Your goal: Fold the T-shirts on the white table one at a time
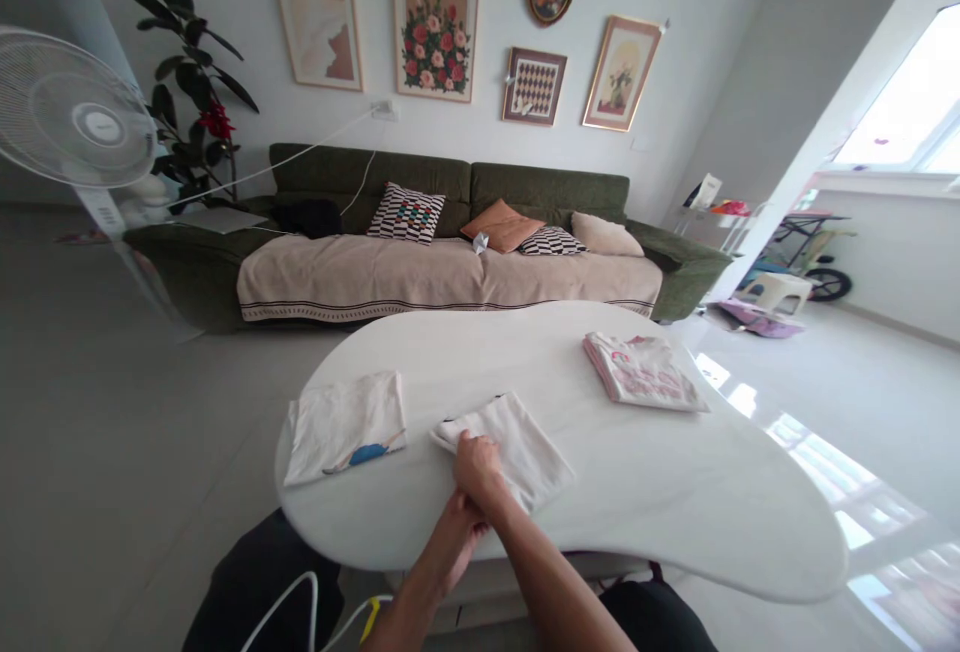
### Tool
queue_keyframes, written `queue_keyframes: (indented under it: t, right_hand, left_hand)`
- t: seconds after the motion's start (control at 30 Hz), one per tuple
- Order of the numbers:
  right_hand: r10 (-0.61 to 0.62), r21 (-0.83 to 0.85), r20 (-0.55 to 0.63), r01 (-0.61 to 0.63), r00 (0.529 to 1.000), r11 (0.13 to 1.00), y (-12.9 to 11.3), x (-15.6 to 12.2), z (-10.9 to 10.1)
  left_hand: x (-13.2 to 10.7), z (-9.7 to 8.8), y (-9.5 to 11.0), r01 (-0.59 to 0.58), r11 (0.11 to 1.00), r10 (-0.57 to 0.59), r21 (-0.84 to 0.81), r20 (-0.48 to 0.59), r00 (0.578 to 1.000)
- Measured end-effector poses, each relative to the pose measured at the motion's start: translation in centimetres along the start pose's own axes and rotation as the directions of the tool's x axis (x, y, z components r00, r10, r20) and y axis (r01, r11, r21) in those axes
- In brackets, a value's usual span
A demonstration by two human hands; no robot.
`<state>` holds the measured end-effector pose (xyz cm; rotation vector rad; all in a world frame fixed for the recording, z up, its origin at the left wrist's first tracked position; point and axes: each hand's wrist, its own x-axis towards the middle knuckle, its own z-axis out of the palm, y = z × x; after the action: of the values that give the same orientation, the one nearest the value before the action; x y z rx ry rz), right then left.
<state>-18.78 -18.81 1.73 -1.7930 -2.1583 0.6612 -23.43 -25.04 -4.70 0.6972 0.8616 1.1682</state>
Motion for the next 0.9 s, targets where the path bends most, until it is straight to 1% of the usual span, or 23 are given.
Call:
queue_keyframes:
  t: [0.07, 0.1, 0.17, 0.2, 0.27, 0.3, 0.37, 0.4, 0.47, 0.53, 0.57, 0.63, 0.73, 0.83, 0.9]
  right_hand:
    - [0.044, 0.131, -0.013, -0.042, 0.999, 0.991, 0.4, 0.1, -1.7]
    - [0.052, 0.213, -0.014, -0.048, 0.999, 0.976, 0.8, 0.3, -2.9]
    - [0.043, 0.384, -0.008, -0.037, 0.999, 0.923, 1.8, 0.5, -5.7]
    - [0.043, 0.468, -0.004, -0.036, 0.999, 0.883, 2.5, 0.5, -7.2]
    - [0.061, 0.612, 0.008, -0.054, 0.998, 0.789, 4.3, 0.4, -9.8]
    - [0.08, 0.668, 0.018, -0.072, 0.997, 0.74, 5.3, 0.3, -10.8]
    - [0.129, 0.746, 0.056, -0.127, 0.99, 0.654, 7.7, -0.3, -11.9]
    - [0.155, 0.768, 0.084, -0.164, 0.984, 0.619, 9.0, -0.7, -12.0]
    - [0.204, 0.787, 0.149, -0.241, 0.968, 0.568, 11.3, -1.6, -11.2]
    - [0.247, 0.785, 0.2, -0.306, 0.948, 0.539, 13.4, -2.4, -9.7]
    - [0.269, 0.781, 0.212, -0.328, 0.94, 0.532, 14.2, -2.8, -8.8]
    - [0.324, 0.768, 0.204, -0.357, 0.924, 0.532, 15.6, -3.0, -7.4]
    - [0.421, 0.725, 0.138, -0.381, 0.897, 0.574, 17.0, -2.4, -6.2]
    - [0.497, 0.645, 0.031, -0.397, 0.867, 0.653, 17.8, -1.1, -5.8]
    - [0.528, 0.573, -0.059, -0.404, 0.847, 0.713, 18.2, -0.4, -5.6]
  left_hand:
    - [0.2, -0.7, 0.7, 0.005, 0.998, -0.004, 0.065, -0.018, 1.0]
    - [0.4, -1.2, 1.3, 0.004, 0.993, 0.002, 0.12, -0.047, 0.999]
    - [0.9, -2.2, 2.8, -0.012, 0.975, 0.049, 0.221, -0.164, 0.985]
    - [1.2, -2.6, 3.6, -0.018, 0.967, 0.079, 0.253, -0.236, 0.969]
    - [1.6, -3.2, 4.9, -0.023, 0.968, 0.11, 0.251, -0.339, 0.934]
    - [1.8, -3.4, 5.3, -0.011, 0.975, 0.093, 0.223, -0.362, 0.928]
    - [2.2, -3.5, 5.6, 0.062, 0.987, -0.006, 0.151, -0.348, 0.938]
    - [2.3, -3.4, 5.6, 0.113, 0.987, -0.07, 0.116, -0.324, 0.944]
    - [2.6, -3.1, 5.1, 0.213, 0.975, -0.189, 0.059, -0.283, 0.94]
    - [2.7, -2.8, 4.5, 0.26, 0.965, -0.246, 0.023, -0.252, 0.936]
    - [2.8, -2.7, 4.2, 0.262, 0.965, -0.248, 0.027, -0.238, 0.939]
    - [2.8, -2.5, 3.9, 0.232, 0.968, -0.21, 0.092, -0.201, 0.957]
    - [3.3, -2.2, 4.0, 0.162, 0.942, -0.124, 0.293, -0.146, 0.982]
    - [4.8, -1.7, 4.3, 0.087, 0.849, -0.007, 0.521, -0.154, 0.988]
    - [6.5, -1.4, 4.5, 0.046, 0.792, 0.08, 0.609, -0.179, 0.981]
